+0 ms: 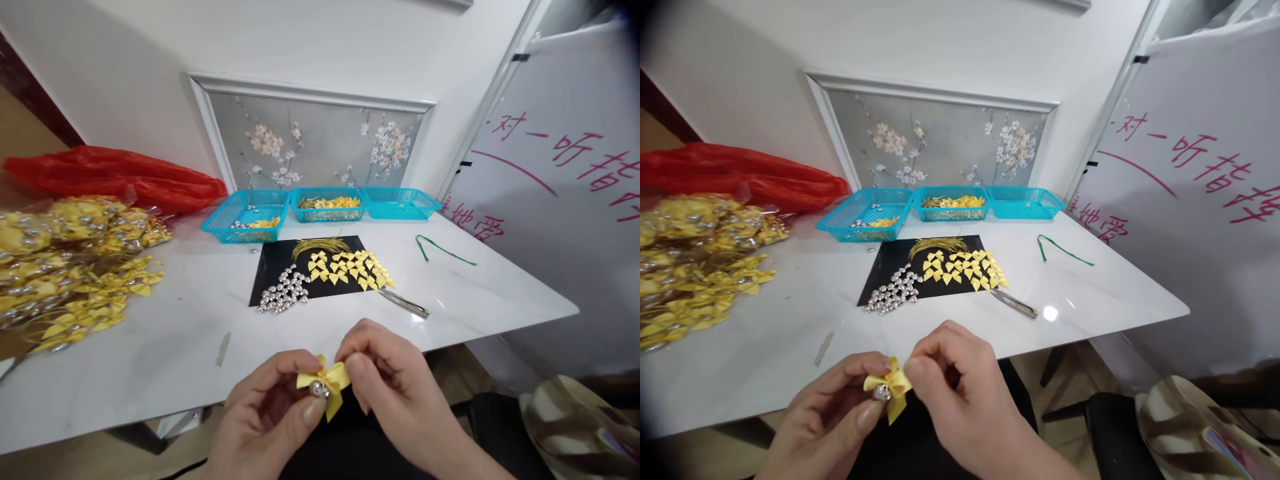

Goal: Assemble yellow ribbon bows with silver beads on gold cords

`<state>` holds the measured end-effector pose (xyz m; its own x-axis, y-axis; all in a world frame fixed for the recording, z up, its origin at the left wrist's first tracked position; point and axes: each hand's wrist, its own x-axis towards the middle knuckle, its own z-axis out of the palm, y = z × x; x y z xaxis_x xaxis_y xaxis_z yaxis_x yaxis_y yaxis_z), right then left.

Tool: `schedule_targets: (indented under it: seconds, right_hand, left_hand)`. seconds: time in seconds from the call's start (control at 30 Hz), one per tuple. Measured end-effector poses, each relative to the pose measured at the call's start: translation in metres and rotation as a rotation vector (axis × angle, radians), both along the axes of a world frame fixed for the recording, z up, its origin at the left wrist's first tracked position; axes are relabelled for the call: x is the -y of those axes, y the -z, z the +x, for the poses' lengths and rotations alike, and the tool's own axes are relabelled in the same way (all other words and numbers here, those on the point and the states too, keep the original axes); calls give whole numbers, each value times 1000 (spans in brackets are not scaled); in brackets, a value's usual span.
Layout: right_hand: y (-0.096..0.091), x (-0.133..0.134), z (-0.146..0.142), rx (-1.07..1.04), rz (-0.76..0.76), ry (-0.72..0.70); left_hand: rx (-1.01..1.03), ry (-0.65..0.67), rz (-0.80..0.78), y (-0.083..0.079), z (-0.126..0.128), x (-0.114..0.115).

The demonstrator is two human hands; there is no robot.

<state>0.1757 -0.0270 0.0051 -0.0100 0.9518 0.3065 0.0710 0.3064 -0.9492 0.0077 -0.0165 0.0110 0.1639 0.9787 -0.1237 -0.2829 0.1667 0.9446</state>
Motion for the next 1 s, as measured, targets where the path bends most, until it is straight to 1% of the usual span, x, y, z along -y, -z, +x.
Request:
schedule_targets:
  seconds: [0.07,0.13,0.23,0.3,0.37,0.47,0.53,0.6,0.63,0.73,0.8,0.83,0.9,0.93,1.0]
  right_hand:
    - [-1,-4,5,-86,-26,-57]
    - [-1,-9,9,-122,-7,-121]
    - [-2,-17,11,-94,49,-229]
    - [-2,-21,11,-64,99,-280]
    - [-3,-23,9,-40,155,-284]
    - [-5,-24,7,12,214,-250]
    - [-7,-21,7,81,219,-199]
    - [-10,-17,8,170,209,-125]
    - [-11,-14,9,223,203,-88]
    - [-14,-8,13,402,193,-9]
    - [-13,-5,14,508,183,22]
    - [-12,-5,14,543,177,32]
    - [-10,-6,13,571,170,47]
    - [-8,-7,13,566,166,50]
    - [-5,-11,13,534,152,49]
  left_hand:
    - [95,65,-54,0,-2,-1]
    - [215,154,-138,1,-4,-3]
    - [400,293,-238,6,-5,-5]
    - [487,338,-284,11,-5,-8]
    - [544,352,-341,14,-4,-10]
    - [579,365,-420,14,-4,-12]
    - [542,377,-433,13,-3,-11]
    - [455,368,-385,14,-3,-11]
    - [404,343,-336,16,-3,-12]
    - [230,201,-129,20,-4,-14]
    - [58,123,9,22,-4,-18]
    - [-44,108,67,22,-4,-21]
    - [-218,119,136,22,-3,-27]
    - [-270,134,145,22,-2,-30]
    - [-307,158,129,24,1,-35]
